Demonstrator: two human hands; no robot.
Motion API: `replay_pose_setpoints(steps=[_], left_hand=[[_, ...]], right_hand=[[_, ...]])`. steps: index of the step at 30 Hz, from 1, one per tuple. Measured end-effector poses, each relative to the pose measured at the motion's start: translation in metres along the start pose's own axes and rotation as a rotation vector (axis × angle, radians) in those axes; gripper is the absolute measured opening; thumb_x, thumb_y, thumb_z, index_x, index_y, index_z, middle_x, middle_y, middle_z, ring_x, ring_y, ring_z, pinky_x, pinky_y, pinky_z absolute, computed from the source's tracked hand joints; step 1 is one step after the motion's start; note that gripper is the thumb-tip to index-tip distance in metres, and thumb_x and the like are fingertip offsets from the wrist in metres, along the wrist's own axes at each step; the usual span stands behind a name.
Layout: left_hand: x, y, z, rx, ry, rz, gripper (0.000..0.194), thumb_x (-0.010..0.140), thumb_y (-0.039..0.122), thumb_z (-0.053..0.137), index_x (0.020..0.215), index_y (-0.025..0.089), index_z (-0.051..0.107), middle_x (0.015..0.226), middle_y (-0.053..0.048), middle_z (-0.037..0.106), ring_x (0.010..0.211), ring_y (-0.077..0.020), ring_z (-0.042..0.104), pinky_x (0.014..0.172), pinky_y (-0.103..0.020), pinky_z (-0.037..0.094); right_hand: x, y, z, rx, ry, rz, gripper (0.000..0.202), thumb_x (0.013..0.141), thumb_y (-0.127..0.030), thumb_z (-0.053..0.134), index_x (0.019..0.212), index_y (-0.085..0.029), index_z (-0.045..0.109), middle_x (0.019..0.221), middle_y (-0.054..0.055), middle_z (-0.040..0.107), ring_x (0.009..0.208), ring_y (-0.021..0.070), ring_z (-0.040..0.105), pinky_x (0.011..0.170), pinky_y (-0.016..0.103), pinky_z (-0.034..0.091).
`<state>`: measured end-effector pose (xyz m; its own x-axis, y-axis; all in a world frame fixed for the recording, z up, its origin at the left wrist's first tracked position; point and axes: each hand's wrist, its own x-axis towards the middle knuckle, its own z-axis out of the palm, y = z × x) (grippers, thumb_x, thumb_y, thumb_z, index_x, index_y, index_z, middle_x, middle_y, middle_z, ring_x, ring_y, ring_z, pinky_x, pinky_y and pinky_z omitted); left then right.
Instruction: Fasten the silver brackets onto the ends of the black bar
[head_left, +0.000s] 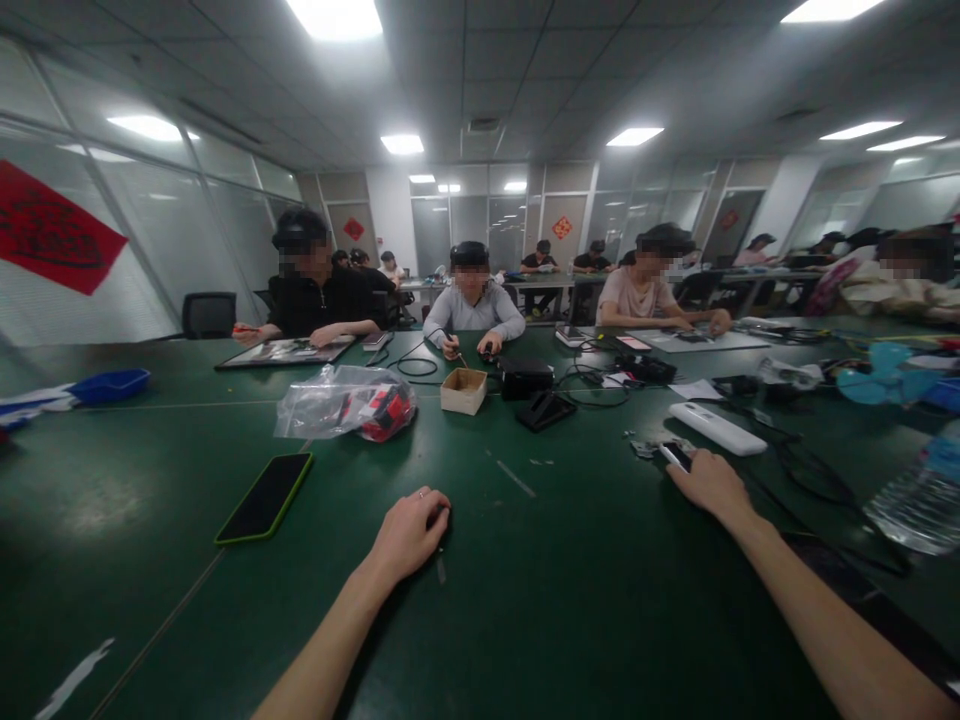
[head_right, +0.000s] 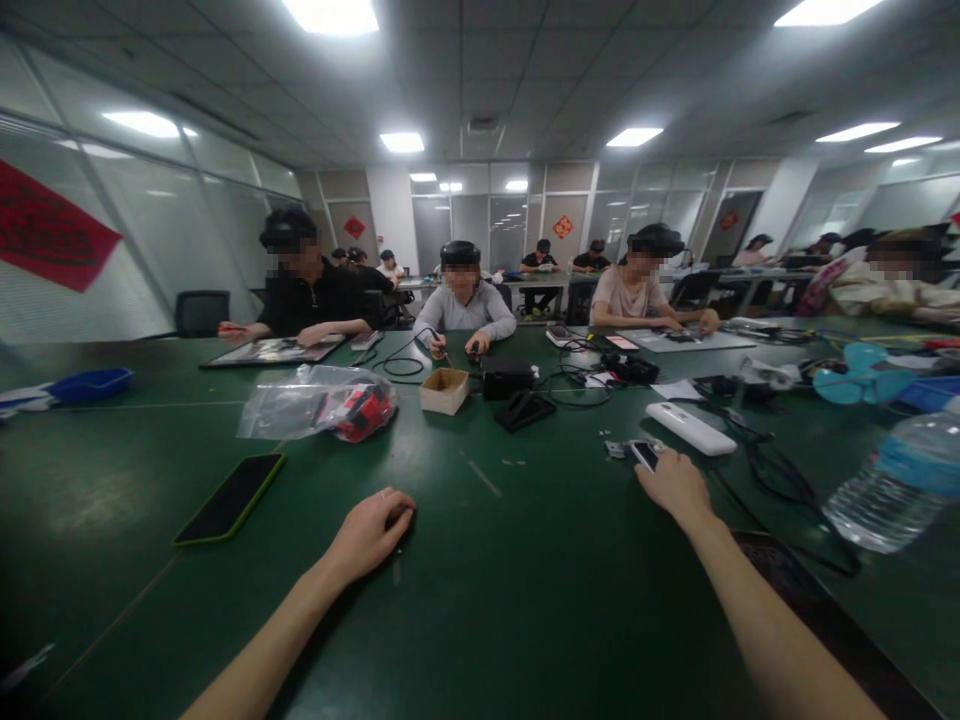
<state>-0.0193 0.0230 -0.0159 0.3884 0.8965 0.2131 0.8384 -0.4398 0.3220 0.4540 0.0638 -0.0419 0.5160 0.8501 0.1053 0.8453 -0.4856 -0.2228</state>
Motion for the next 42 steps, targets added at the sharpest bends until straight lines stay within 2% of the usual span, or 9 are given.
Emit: replay_pose_setpoints(steps=[5, 12, 19, 28, 42], left_hand=[[0.0, -0.001, 0.0, -0.002, 0.01, 0.019, 0.02, 0.087, 0.025, 0.041, 0.092, 0.02, 0.06, 0.083, -0.003, 0.06, 0.074, -0.0156, 0.056, 0.068, -0.027, 0.039], [0.0, -0.001, 0.001, -0.009, 0.011, 0.008, 0.02, 0.087, 0.026, 0.042, 0.091, 0.02, 0.06, 0.083, -0.003, 0.06, 0.075, -0.0157, 0.057, 0.068, -0.026, 0.04], [0.0, 0.0, -0.001, 0.0, 0.009, -0.001, 0.02, 0.087, 0.025, 0.042, 0.092, 0.02, 0.061, 0.084, -0.003, 0.06, 0.075, -0.0155, 0.057, 0.069, -0.026, 0.04], [0.001, -0.001, 0.0, 0.002, 0.0, 0.007, 0.02, 0.087, 0.025, 0.042, 0.091, 0.02, 0.06, 0.082, -0.003, 0.059, 0.074, -0.016, 0.055, 0.068, -0.025, 0.039], [0.001, -0.002, 0.002, -0.013, 0.019, 0.03, 0.019, 0.086, 0.025, 0.043, 0.091, 0.02, 0.061, 0.082, -0.003, 0.06, 0.074, -0.0155, 0.057, 0.067, -0.025, 0.039]], right_hand=[[-0.003, -0.002, -0.004, 0.006, 0.021, 0.014, 0.051, 0.082, -0.042, 0.042, 0.117, -0.006, 0.05, 0.107, 0.02, 0.057, 0.097, 0.0316, 0.059, 0.076, 0.038, 0.049], [-0.006, -0.003, -0.007, 0.04, 0.108, 0.005, 0.05, 0.085, -0.044, 0.04, 0.117, -0.007, 0.05, 0.108, 0.019, 0.057, 0.1, 0.0311, 0.057, 0.08, 0.038, 0.047], [-0.01, -0.005, -0.014, 0.034, 0.082, -0.001, 0.047, 0.084, -0.042, 0.042, 0.117, -0.01, 0.05, 0.112, 0.019, 0.054, 0.101, 0.0309, 0.056, 0.078, 0.039, 0.048], [-0.013, -0.007, -0.014, 0.003, 0.069, -0.098, 0.044, 0.082, -0.041, 0.046, 0.119, -0.018, 0.047, 0.118, 0.014, 0.05, 0.101, 0.0302, 0.056, 0.074, 0.038, 0.048], [-0.017, -0.008, -0.014, 0.043, 0.16, -0.103, 0.042, 0.08, -0.039, 0.049, 0.118, -0.019, 0.048, 0.115, 0.012, 0.051, 0.097, 0.0284, 0.057, 0.072, 0.036, 0.046]])
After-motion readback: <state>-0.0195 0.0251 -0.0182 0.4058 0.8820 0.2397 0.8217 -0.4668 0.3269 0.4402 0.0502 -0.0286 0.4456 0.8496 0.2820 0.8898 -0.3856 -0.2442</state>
